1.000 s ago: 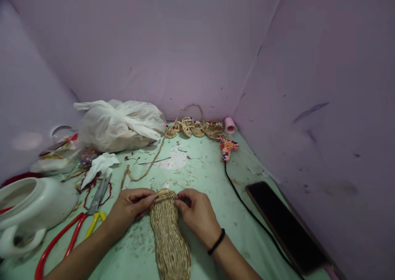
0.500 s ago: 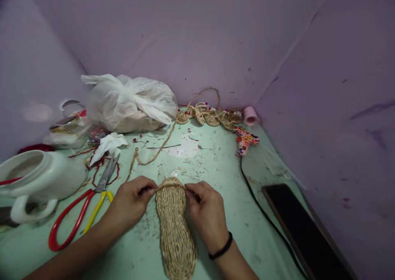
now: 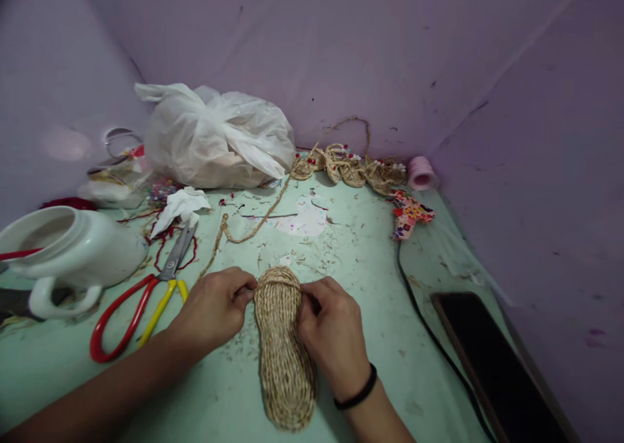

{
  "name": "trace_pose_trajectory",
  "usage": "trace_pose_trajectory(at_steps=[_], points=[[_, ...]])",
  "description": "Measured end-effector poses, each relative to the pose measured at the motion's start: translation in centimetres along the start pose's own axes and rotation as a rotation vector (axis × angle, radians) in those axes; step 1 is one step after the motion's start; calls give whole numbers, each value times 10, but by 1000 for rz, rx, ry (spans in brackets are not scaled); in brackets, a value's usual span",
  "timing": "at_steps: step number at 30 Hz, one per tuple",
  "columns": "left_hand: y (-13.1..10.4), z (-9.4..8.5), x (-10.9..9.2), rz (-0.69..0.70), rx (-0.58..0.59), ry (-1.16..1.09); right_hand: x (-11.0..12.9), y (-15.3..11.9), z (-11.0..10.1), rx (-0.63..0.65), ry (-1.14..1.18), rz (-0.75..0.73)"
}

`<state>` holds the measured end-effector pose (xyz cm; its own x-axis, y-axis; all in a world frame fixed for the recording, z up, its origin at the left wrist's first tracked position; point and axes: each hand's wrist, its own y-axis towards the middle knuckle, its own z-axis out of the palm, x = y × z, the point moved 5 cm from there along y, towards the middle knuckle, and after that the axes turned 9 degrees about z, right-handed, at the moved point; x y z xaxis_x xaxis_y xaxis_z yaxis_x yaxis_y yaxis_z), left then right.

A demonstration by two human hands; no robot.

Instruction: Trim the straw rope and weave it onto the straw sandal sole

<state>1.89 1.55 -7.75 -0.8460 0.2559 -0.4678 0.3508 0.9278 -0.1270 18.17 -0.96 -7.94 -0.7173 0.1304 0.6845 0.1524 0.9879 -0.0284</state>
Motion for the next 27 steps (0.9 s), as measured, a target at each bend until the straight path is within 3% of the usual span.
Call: trace_pose_trajectory(at_steps=[3, 7, 12, 17, 22, 27], points=[[-1, 3, 3, 6, -69, -120, -5, 0, 0, -4, 19, 44], [-2, 2, -1, 106, -192, -308, -20, -7, -1, -18, 223, 178], [-3, -1, -5, 214, -263, -362, -30, -14, 1, -6, 396, 293], [-5, -1, -5, 181, -263, -363, -30, -14, 6, 90, 649, 406], [-8, -2, -7, 106, -265, -436, -23, -13, 6, 148, 757, 443], [-9, -1, -7, 58, -259, -547, -26, -13, 7, 146, 898, 536]])
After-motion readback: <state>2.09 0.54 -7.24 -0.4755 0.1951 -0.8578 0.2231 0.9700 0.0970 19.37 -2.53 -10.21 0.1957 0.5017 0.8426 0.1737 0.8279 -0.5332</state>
